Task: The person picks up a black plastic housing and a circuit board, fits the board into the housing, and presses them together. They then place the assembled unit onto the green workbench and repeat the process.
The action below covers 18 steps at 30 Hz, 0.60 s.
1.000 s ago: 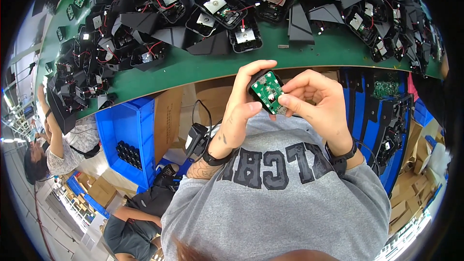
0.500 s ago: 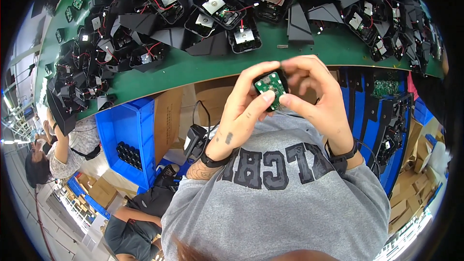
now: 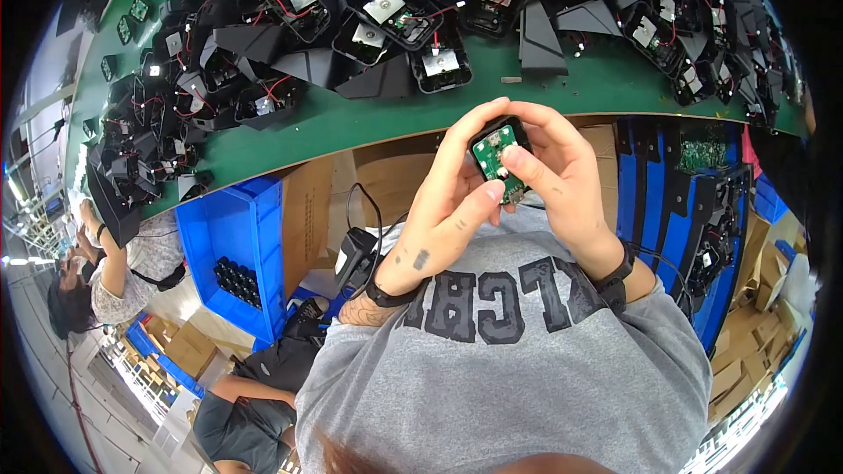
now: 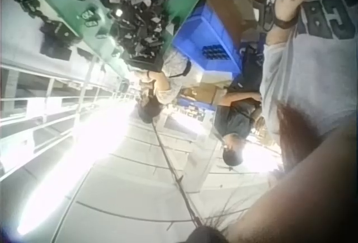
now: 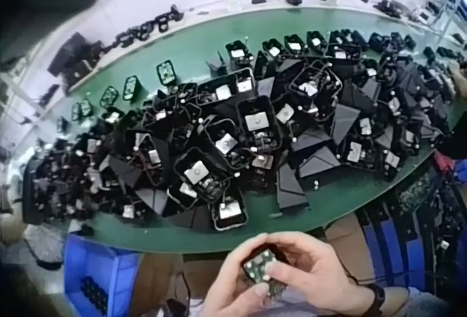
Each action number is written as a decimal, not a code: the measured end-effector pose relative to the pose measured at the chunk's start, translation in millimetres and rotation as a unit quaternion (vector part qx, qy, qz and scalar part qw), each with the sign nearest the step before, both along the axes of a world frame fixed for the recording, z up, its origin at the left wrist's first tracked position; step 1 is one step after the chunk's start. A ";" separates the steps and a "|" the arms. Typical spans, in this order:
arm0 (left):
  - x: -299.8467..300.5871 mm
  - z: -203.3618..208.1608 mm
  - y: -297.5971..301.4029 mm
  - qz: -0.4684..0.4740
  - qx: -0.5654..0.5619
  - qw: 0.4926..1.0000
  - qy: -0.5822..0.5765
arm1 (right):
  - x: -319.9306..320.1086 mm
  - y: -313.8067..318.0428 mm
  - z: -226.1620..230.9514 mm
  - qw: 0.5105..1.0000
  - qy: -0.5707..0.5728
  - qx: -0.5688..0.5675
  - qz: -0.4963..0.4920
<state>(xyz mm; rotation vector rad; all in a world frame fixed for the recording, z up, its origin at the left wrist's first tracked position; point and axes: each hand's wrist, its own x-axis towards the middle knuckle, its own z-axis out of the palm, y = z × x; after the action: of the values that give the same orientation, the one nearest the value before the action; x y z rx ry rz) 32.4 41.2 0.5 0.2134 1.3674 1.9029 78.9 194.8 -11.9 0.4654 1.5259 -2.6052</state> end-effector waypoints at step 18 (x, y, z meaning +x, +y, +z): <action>-0.8 -1.2 0.0 -0.019 -0.003 0.998 -0.057 | -1.1 10.2 -4.4 0.997 -0.002 0.065 0.046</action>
<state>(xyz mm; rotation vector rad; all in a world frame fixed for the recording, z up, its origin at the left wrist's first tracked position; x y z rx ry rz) 31.6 41.1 -0.6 0.1253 1.2831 1.8510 77.8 204.9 -16.3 0.4020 1.6803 -2.4458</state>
